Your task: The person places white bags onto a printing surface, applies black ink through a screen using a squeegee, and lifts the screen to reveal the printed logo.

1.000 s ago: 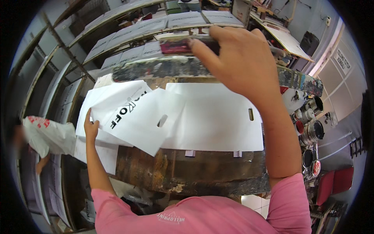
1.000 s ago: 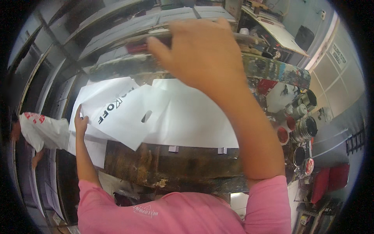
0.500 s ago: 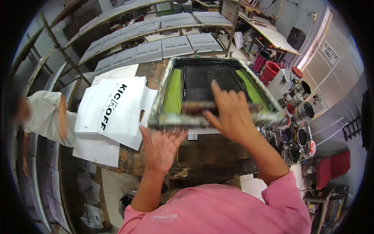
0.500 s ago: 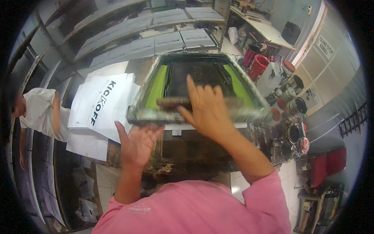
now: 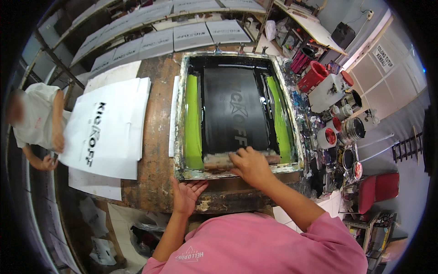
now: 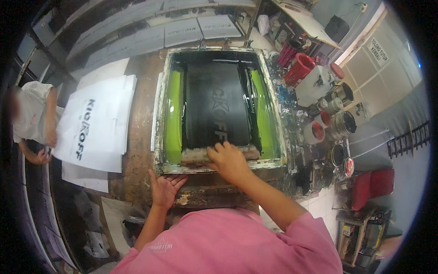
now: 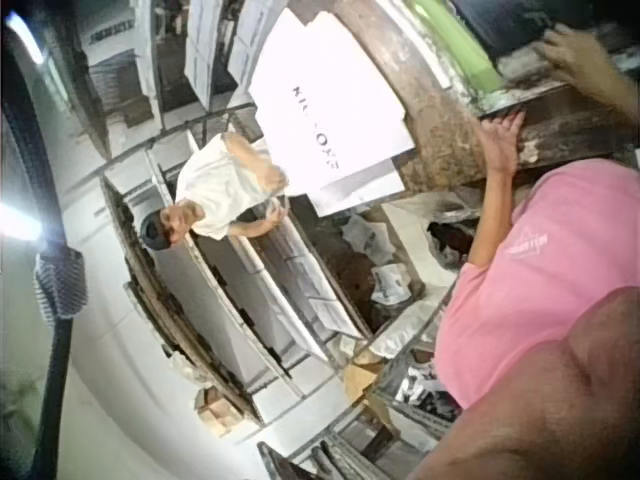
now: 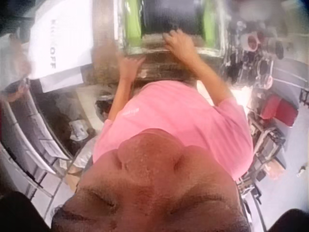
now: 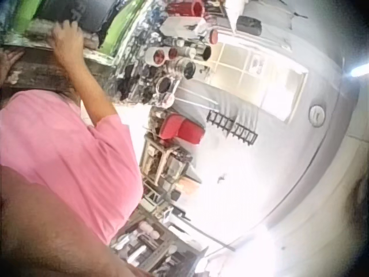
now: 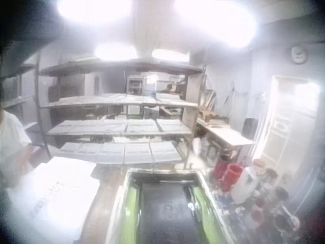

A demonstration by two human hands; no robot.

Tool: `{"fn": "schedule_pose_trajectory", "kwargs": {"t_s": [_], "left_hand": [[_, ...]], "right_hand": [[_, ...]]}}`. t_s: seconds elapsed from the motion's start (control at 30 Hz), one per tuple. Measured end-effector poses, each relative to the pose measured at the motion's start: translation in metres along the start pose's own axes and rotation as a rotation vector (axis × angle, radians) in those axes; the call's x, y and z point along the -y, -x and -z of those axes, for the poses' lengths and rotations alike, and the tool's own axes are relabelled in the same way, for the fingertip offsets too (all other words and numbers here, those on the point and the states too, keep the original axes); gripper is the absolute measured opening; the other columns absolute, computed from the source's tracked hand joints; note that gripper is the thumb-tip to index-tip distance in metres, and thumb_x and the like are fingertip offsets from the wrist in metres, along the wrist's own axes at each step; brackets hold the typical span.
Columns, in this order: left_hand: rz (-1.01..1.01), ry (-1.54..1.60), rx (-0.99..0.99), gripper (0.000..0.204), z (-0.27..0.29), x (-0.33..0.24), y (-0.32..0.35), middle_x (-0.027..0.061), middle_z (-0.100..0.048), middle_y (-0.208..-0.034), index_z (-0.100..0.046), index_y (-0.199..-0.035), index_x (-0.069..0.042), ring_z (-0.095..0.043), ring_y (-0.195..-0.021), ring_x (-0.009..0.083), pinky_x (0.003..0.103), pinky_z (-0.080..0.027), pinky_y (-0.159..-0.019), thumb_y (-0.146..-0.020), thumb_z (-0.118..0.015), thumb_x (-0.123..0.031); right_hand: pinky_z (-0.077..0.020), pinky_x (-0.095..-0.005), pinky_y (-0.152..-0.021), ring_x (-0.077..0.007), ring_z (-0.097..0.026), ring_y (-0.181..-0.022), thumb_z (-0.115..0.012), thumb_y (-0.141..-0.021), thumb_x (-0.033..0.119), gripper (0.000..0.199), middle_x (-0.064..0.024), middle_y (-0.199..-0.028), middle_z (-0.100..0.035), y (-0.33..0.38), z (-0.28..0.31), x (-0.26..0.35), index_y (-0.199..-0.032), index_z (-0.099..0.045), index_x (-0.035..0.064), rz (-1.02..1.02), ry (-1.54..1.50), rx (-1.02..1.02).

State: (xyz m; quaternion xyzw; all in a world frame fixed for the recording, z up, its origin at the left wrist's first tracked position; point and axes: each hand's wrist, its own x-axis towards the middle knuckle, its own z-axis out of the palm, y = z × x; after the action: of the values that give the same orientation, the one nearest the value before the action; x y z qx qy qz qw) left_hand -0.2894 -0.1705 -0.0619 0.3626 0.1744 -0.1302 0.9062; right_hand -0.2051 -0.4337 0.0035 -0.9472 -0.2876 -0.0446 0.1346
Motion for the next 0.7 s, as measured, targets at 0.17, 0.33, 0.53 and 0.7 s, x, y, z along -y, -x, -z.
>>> {"fn": "schedule_pose_trajectory", "kwargs": {"t_s": [0.17, 0.33, 0.53, 0.7], "left_hand": [[0.004, 0.007, -0.042, 0.104, 0.004, 0.004, 0.005, 0.0299, -0.053, -0.141, -0.034, -0.149, 0.010, -0.055, -0.132, 0.0411, 0.059, -0.043, -0.116, -0.098, -0.031, -0.081], [0.049, -0.040, -0.061, 0.104, 0.003, 0.001, 0.005, 0.0286, -0.044, -0.153, -0.022, -0.158, 0.004, -0.050, -0.139, 0.0421, 0.060, -0.043, -0.115, -0.099, -0.029, -0.081], [0.033, -0.082, -0.047, 0.093, 0.002, 0.001, 0.005, 0.0234, -0.045, -0.154, -0.023, -0.161, -0.005, -0.051, -0.138, 0.0408, 0.059, -0.044, -0.115, -0.102, -0.032, -0.076], [-0.009, -0.028, -0.019, 0.082, 0.002, 0.004, 0.002, 0.0237, -0.053, -0.146, -0.039, -0.153, -0.002, -0.056, -0.133, 0.0385, 0.059, -0.041, -0.118, -0.106, -0.029, -0.069]], "right_hand": [[-0.0568, -0.0446, -0.077, -0.0319, -0.064, -0.098, -0.080, -0.083, 0.033, 0.040, -0.0096, -0.102, -0.064, -0.092, -0.013, -0.060, -0.114, -0.068, 0.0099, 0.025, 0.074, -0.087], [-0.0570, -0.0471, -0.077, -0.0326, -0.065, -0.099, -0.076, -0.088, 0.039, 0.035, -0.0092, -0.099, -0.064, -0.198, -0.033, -0.130, -0.109, -0.069, 0.0121, 0.019, 0.143, -0.231], [-0.0581, -0.0474, -0.077, -0.0316, -0.066, -0.098, -0.071, -0.091, 0.047, 0.037, -0.0088, -0.098, -0.066, -0.280, -0.038, -0.176, -0.103, -0.069, 0.0119, 0.024, 0.208, -0.295], [-0.0562, -0.0520, -0.083, -0.0388, -0.069, -0.101, -0.063, -0.095, 0.058, 0.048, -0.0167, -0.102, -0.073, -0.265, 0.012, -0.166, -0.103, -0.073, 0.0113, -0.027, 0.042, 0.095]]}}
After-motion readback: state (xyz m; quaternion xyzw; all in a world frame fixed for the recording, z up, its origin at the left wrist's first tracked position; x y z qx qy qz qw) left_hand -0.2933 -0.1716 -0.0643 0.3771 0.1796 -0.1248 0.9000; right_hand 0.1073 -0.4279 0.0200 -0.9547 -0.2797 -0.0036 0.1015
